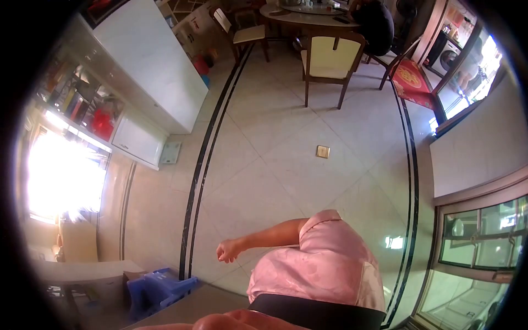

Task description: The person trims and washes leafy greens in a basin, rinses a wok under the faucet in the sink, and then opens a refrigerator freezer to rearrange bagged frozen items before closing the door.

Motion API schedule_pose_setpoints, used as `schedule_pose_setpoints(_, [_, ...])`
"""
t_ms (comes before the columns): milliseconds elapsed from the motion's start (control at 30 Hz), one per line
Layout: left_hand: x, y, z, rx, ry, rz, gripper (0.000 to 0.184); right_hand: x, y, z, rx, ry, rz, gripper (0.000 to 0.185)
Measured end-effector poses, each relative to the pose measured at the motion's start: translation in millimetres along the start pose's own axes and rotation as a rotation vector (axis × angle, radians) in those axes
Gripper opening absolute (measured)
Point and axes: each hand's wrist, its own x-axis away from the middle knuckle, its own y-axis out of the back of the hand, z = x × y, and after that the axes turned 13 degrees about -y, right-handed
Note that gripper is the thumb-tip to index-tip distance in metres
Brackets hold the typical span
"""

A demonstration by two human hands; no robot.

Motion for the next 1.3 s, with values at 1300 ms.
schedule_pose_setpoints(1300, [-35,-10,-13,0.001,0.032,0.027,0.034,45,102,-271,0.410,-0.677,-0.822,0.021])
